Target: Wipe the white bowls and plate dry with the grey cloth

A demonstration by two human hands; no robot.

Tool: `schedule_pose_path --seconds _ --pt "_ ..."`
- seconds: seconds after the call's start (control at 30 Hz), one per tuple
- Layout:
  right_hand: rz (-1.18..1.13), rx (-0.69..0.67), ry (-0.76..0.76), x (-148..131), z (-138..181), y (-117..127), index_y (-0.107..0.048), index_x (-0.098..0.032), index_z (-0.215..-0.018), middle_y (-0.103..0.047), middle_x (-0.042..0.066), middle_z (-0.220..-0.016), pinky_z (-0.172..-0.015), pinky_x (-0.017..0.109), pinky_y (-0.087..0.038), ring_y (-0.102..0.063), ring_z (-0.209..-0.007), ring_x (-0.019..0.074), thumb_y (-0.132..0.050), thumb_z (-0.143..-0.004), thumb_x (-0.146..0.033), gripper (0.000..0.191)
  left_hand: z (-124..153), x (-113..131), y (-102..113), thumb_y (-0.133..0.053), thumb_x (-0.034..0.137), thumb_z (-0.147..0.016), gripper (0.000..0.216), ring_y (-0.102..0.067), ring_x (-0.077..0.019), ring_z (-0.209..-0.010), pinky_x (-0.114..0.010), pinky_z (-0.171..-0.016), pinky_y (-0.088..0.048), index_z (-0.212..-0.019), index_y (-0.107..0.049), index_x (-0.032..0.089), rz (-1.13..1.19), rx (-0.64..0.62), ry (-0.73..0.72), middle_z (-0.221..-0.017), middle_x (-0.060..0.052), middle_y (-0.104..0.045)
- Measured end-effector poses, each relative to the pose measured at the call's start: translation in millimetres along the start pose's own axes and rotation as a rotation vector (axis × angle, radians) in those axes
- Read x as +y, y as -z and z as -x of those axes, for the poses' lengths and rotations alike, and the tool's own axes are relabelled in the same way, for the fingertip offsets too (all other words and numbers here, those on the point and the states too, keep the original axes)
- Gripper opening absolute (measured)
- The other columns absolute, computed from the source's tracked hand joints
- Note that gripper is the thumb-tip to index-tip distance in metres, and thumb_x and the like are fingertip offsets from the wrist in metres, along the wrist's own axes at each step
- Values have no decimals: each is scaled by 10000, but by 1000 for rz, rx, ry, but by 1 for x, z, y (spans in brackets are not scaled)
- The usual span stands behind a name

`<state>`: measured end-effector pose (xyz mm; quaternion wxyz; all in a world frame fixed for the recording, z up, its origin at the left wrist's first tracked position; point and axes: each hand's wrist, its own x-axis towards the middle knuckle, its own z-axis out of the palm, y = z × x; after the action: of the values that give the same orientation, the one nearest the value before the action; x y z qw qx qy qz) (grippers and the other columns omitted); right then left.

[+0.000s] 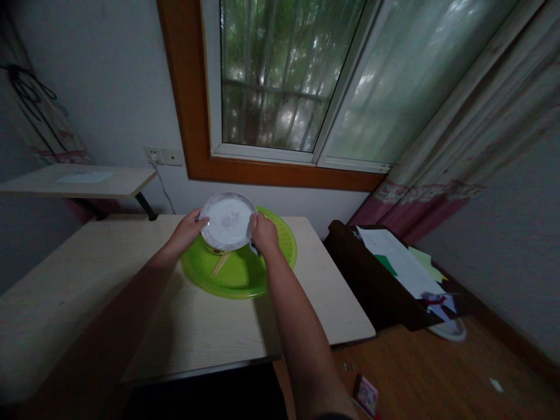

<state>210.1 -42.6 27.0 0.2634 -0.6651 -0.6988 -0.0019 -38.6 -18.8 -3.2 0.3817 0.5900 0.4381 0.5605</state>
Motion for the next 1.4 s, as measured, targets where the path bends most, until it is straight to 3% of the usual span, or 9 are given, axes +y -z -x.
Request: schedule_pose_path --seconds 0.37,0.7,0.87,1.1,1.4 --pt "72 88 -66 -7 4 9 -659 -178 -1099 -760 106 -975 -720 290 -363 -672 -844 231 -308 -1115 -382 406 -4 -11 1 -677 310 -710 468 -697 -282 -1032 -430 -991 -530 -1142 -732 137 72 -19 36 -1145 -118 -757" --pt "60 131 -81 -4 2 8 -633 -177 -1077 -759 98 -968 -663 291 -292 -662 -818 217 -307 -1122 -385 389 1 2 -1 -725 279 -680 522 -700 -283 -1080 -437 -1018 -526 -1186 -728 153 166 -77 51 -1204 -130 -756" --pt "28 125 -71 1 1 4 -620 -178 -1087 -750 99 -979 -677 291 -300 -650 -846 225 -306 -1123 -388 380 1 -1 1 -771 308 -705 576 -685 -294 -1155 -430 -1057 -511 -1258 -712 161 204 -92 30 -1266 -133 -740" --pt "-30 97 -91 3 -1 2 -606 -175 -1092 -743 105 -1018 -695 285 -308 -650 -886 226 -315 -1118 -390 363 -3 -8 4 -812 338 -700 626 -701 -267 -1106 -385 -1023 -525 -1288 -703 153 216 -91 51 -1254 -126 -749" --pt "-5 40 -148 -1 0 6 -630 -178 -1108 -752 112 -1021 -706 285 -335 -662 -909 238 -321 -1115 -392 376 -3 -10 2 -766 358 -742 511 -706 -266 -1094 -385 -999 -544 -1216 -746 170 218 -54 75 -1199 -111 -769"
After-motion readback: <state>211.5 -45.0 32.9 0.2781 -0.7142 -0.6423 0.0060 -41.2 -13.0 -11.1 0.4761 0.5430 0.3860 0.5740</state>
